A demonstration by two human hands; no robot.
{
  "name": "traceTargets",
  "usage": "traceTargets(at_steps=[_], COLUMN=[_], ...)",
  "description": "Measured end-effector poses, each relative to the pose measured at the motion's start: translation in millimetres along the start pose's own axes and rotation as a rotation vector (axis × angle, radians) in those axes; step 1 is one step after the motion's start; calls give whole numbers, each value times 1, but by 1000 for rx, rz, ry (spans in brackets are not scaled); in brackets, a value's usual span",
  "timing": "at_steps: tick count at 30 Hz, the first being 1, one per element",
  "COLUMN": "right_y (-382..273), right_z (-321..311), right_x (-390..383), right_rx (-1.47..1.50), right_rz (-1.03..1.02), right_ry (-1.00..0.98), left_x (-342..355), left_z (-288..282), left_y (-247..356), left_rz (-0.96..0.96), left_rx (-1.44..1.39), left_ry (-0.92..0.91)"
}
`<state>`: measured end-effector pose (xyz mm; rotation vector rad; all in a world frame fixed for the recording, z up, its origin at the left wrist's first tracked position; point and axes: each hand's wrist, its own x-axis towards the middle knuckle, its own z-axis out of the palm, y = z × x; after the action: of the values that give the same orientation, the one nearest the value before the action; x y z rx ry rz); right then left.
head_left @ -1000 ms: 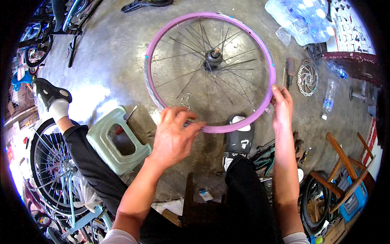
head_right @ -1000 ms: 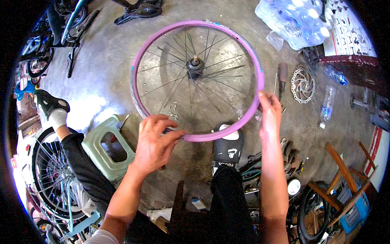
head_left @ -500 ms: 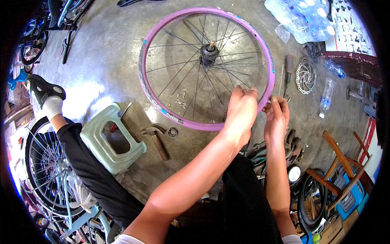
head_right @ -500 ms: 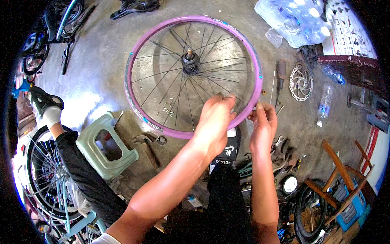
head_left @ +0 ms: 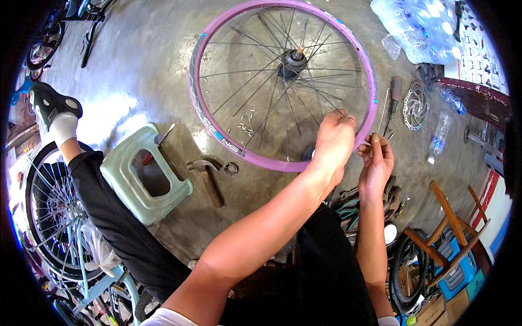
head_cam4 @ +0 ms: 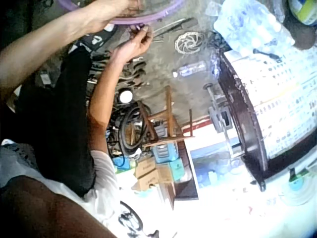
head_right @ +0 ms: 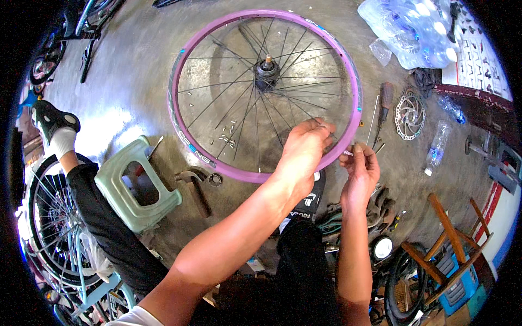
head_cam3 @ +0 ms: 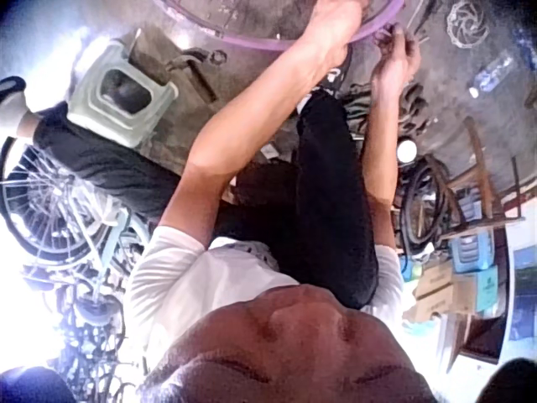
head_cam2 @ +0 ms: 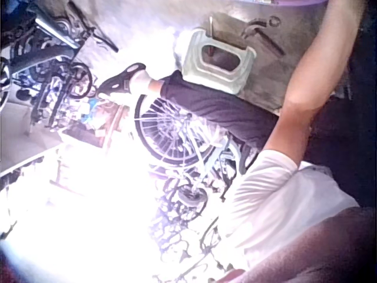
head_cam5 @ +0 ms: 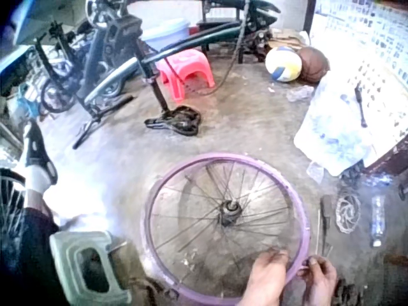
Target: The person inserts spoke nipples through the rim holes and threads them onto the spokes by hand while holding a bicycle wheel.
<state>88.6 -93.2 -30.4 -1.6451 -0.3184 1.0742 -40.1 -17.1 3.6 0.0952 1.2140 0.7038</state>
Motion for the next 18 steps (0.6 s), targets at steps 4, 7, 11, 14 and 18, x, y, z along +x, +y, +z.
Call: traceTargets(at_steps=[4,7,11,14,18], right_y=[9,16,17,18,12], right_z=[-2,-6,-1,-8,-7], right_x=[-6,-7,-12,-11,-12], right_rx=[-21,4,-11,5,7], right_rz=[-38,-37,-74,-91,-95], right_ry=[3,-38,-30,10,22], left_x=[-11,-19,-15,-10,-4], left_z=[2,6,4,1,-5], left_y=[9,21,17,13,14], left_rz=[-4,-25,-10,2,-66], left_rx=[51,21,-13,19,22], left_ry=[-3,-4,11,-9,-86])
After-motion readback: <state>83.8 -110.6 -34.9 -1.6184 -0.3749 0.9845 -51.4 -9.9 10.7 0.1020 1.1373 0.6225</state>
